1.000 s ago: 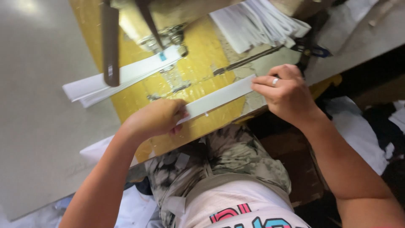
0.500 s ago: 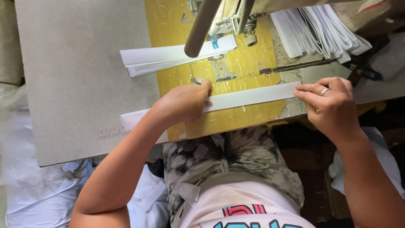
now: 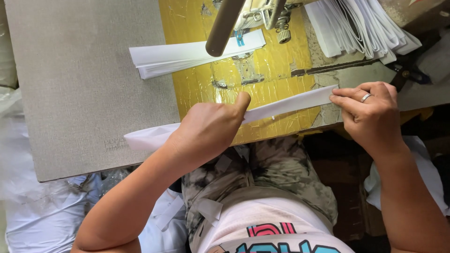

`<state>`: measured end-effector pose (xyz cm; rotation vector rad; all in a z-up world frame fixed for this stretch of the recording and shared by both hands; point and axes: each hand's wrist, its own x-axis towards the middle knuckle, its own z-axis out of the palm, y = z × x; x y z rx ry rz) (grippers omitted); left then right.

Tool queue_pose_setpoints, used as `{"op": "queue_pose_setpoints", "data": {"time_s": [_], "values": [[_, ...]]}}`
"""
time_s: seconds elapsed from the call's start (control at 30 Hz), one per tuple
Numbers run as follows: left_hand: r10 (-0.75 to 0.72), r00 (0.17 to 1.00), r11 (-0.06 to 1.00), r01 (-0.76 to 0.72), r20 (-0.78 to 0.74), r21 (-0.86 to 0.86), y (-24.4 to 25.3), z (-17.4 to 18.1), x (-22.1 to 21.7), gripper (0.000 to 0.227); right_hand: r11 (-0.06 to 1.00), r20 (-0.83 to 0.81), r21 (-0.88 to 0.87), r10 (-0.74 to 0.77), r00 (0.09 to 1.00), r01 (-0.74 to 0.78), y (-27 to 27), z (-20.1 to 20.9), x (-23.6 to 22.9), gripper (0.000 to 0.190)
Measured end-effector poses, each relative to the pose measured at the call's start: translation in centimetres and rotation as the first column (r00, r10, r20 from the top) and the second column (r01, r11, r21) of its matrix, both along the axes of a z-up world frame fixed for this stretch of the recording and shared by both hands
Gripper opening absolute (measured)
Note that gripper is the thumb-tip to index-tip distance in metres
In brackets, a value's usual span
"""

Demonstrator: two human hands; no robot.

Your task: The person cuts long white fabric strips into smaller pieces using scissors. They repeatedly pick up a strip, cut it, and place the resulting pieces onto a pile on the table.

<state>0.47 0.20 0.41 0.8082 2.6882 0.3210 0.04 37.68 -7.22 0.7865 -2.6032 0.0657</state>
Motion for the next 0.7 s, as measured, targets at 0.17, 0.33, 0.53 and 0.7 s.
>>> {"op": "queue_pose_setpoints", "data": {"time_s": [0.17, 0.33, 0.53, 0.7], "values": [[-0.022, 0.999, 1.000, 0.022, -0.023, 0.009, 0.5, 0.5, 0.9, 0.022, 1.000, -0.003, 0.000, -0.001, 1.000, 0.001, -0.2, 0.2, 0.0, 0.031], [-0.031, 0.999, 1.000, 0.031, -0.025, -0.003, 0.5, 0.9, 0.9, 0.020, 1.000, -0.003, -0.010, -0.005, 1.000, 0.005, -0.3, 0.1, 0.1, 0.031], [0.022, 0.999, 0.999, -0.020, 0.041, -0.033, -0.1, -0.8, -0.4, 0.029, 1.000, -0.001, -0.015, 0.001, 1.000, -0.001, -0.4, 0.2, 0.2, 0.034], [0.047, 0.998, 0.998, -0.046, 0.033, -0.046, -0.2, -2.3, -0.9, 0.034, 1.000, -0.029, -0.015, 0.014, 0.999, -0.014, -0.6, 0.2, 0.0, 0.034]]}}
